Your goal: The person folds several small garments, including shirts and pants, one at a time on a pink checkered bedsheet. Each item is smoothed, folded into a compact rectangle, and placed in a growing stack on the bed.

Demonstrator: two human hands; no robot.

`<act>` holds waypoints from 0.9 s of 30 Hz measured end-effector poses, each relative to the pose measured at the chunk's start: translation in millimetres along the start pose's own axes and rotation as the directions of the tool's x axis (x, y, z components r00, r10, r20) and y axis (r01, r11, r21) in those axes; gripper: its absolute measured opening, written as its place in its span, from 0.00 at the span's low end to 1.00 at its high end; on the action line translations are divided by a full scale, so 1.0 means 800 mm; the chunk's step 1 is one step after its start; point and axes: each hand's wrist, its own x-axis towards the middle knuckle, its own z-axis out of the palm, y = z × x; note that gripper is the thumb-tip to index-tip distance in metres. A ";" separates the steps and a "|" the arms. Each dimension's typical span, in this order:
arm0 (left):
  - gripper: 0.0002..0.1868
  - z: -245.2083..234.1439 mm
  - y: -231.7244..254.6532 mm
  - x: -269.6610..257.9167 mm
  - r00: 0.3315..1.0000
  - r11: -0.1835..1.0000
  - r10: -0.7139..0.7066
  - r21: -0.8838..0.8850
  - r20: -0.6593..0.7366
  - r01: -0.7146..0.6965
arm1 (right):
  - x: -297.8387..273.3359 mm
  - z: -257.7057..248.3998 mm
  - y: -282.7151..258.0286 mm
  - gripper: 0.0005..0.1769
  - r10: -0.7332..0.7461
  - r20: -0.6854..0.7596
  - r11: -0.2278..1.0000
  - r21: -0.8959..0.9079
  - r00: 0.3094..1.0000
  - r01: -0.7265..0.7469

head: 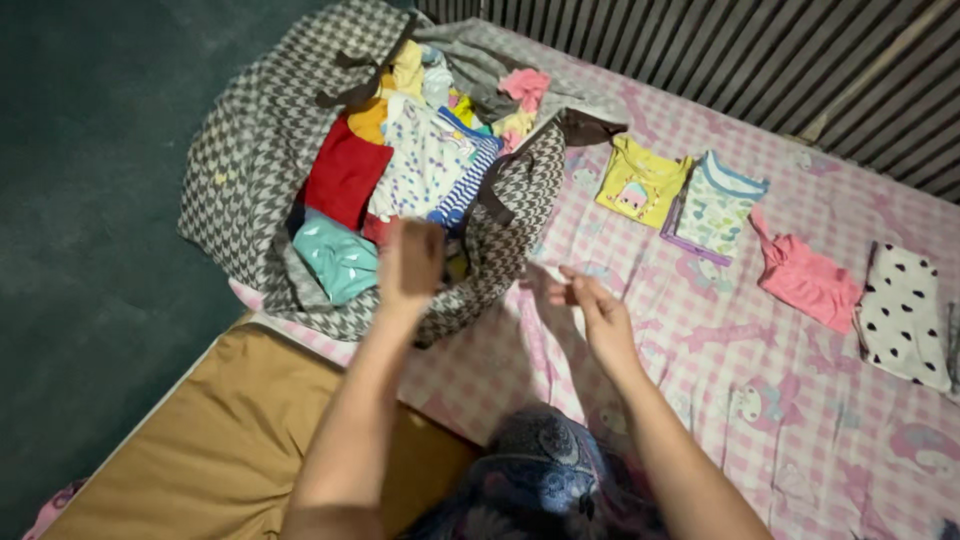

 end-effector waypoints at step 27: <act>0.09 -0.081 0.360 -0.048 0.980 0.849 0.195 -0.494 -0.038 -0.188 | -0.230 -0.171 -0.046 0.22 0.176 -0.126 0.659 0.752 0.976 -0.022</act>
